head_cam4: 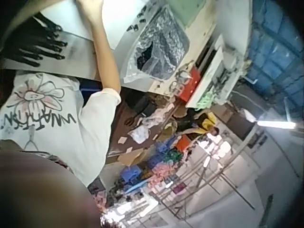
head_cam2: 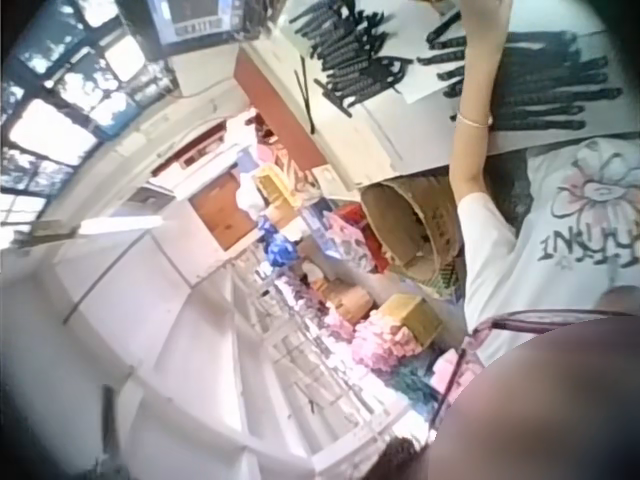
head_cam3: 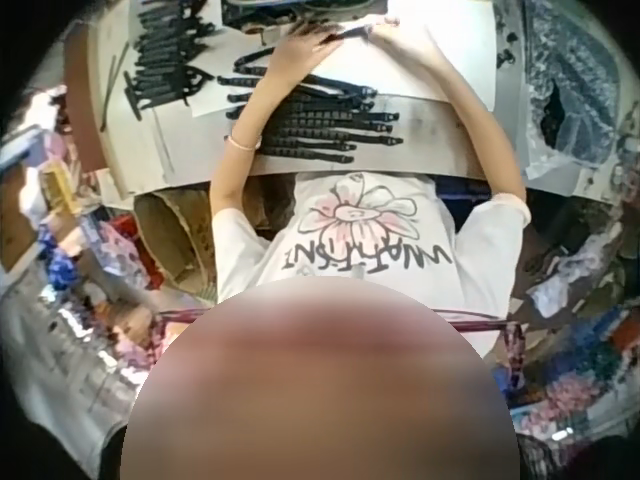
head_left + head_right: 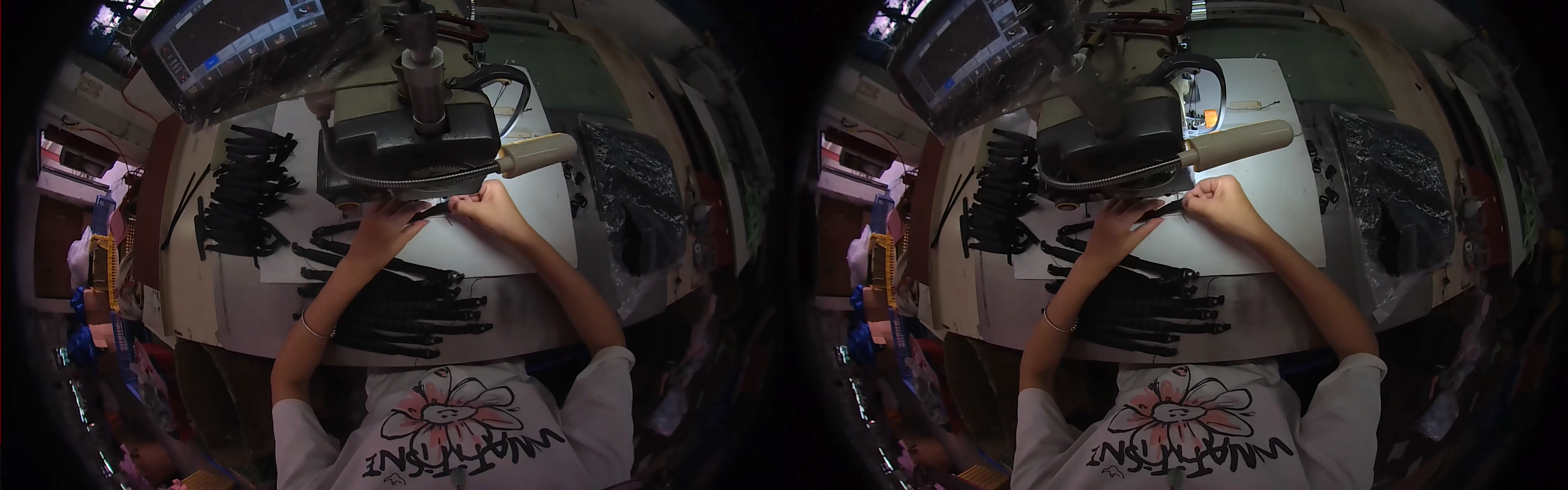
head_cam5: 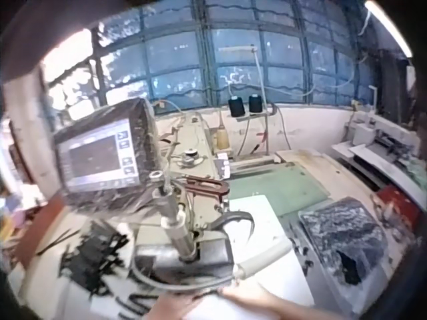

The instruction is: Using an industrial assembly machine to process and add hardware to leather straps.

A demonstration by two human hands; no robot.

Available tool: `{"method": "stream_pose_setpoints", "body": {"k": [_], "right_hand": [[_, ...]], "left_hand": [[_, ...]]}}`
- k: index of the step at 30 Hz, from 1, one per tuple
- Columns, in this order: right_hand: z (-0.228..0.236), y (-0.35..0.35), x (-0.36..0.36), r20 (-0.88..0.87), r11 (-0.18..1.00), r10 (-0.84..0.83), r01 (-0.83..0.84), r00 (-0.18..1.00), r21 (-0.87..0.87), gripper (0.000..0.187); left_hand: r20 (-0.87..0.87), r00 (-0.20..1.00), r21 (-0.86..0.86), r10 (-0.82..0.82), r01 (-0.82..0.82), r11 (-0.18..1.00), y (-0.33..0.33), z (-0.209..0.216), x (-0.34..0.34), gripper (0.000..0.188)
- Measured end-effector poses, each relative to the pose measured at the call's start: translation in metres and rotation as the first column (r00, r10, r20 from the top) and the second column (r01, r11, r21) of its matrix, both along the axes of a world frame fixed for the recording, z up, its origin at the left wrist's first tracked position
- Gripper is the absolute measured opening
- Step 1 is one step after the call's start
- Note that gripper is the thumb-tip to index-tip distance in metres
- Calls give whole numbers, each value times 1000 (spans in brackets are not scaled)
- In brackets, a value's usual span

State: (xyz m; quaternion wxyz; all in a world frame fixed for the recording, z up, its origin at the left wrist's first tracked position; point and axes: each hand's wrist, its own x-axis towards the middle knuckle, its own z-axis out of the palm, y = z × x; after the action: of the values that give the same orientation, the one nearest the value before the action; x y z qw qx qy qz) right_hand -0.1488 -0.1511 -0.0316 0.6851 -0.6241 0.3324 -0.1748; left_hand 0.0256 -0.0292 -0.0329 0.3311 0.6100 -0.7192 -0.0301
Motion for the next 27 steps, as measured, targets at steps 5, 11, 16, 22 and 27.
{"method": "stream_pose_setpoints", "body": {"k": [5, 11, 16, 22, 27], "right_hand": [[-16, -23, 15, -159, 995, 15, -30, 987, -91, 21], [-16, -28, 20, -250, 989, 39, -74, 968, -132, 20], [-14, -23, 16, -242, 992, -9, -22, 970, -124, 20], [-11, -19, 20, -265, 985, -42, -5, 963, -175, 19], [-8, -21, 19, -270, 986, -50, 5, 961, -165, 10]], "left_hand": [[405, 913, -151, 41, 23, 988, -9, -9, 8, 36], [564, 824, -161, 55, 44, 986, -18, -6, 12, 24], [321, 946, -58, 38, -21, 998, -15, -4, 9, 22], [318, 945, -143, -73, 124, 982, -16, -19, 13, 26], [459, 879, -112, -130, 202, 973, -16, -21, 13, 31]]}}
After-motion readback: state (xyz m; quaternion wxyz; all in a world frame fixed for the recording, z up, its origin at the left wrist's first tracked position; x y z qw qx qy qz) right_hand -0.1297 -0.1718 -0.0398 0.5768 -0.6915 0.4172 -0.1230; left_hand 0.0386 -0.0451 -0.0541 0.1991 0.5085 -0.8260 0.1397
